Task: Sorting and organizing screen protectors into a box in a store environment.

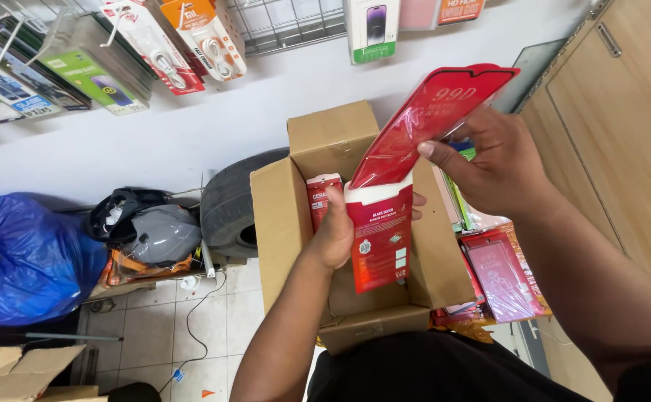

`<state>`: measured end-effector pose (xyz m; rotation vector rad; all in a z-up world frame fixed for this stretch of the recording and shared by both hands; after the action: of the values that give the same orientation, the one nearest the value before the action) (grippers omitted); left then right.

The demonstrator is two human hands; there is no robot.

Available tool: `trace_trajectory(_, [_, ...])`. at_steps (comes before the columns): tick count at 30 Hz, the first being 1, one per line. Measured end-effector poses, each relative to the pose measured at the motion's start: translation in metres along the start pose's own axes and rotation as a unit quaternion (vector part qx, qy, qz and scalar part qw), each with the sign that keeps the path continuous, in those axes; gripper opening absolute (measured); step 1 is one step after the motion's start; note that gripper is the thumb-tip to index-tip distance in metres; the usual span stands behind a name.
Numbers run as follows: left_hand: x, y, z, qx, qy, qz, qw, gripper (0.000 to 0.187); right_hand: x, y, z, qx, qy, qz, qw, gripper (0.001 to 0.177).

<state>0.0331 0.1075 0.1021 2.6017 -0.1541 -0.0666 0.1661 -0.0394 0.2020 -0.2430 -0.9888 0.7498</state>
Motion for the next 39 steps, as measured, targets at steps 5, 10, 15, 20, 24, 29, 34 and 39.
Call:
trace_trajectory(5, [0.001, -0.014, 0.008, 0.091, 0.035, -0.025, 0.995, 0.124, -0.003, 0.004, -0.004, 0.000, 0.022, 0.011, 1.000, 0.016])
trace_trajectory(10, [0.004, 0.001, -0.013, 0.073, 0.027, -0.023, 0.997, 0.123, 0.001, 0.001, -0.006, -0.013, 0.039, 0.069, 0.997, 0.017])
trace_trajectory(15, [0.012, -0.013, 0.010, 0.045, -0.063, 0.000, 0.997, 0.103, 0.002, -0.003, -0.010, 0.069, 0.038, 0.096, 0.992, 0.018])
trace_trajectory(20, [0.017, -0.012, 0.017, 0.021, -0.073, 0.025, 0.997, 0.092, -0.008, -0.006, -0.022, 0.048, 0.039, 0.138, 0.989, 0.019])
trace_trajectory(24, [0.021, -0.011, 0.027, -0.028, -0.082, 0.053, 0.995, 0.086, -0.008, -0.009, -0.020, 0.184, 0.032, 0.096, 0.978, 0.053])
trace_trajectory(29, [0.024, -0.006, 0.028, -0.009, -0.071, 0.072, 0.995, 0.091, -0.009, -0.011, -0.011, 0.267, 0.026, -0.053, 0.962, 0.061])
trace_trajectory(34, [0.023, 0.000, 0.026, -0.079, -0.059, 0.093, 0.991, 0.093, -0.022, 0.016, -0.005, -0.010, -0.053, 0.077, 0.996, 0.035])
trace_trajectory(39, [0.017, -0.003, 0.020, -0.160, -0.027, 0.062, 0.985, 0.094, -0.039, 0.035, 0.017, -0.076, -0.087, 0.031, 0.993, 0.033])
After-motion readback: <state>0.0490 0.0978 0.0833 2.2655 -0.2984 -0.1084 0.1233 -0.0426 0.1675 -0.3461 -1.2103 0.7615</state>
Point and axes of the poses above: each hand's wrist, its own x-axis towards the middle knuckle, its own y-axis out of the palm, z = x × y, the point moved 4 cm from there along x, towards the middle knuckle, and after that the axes turned 10 degrees about -y, right-handed, at the moved point
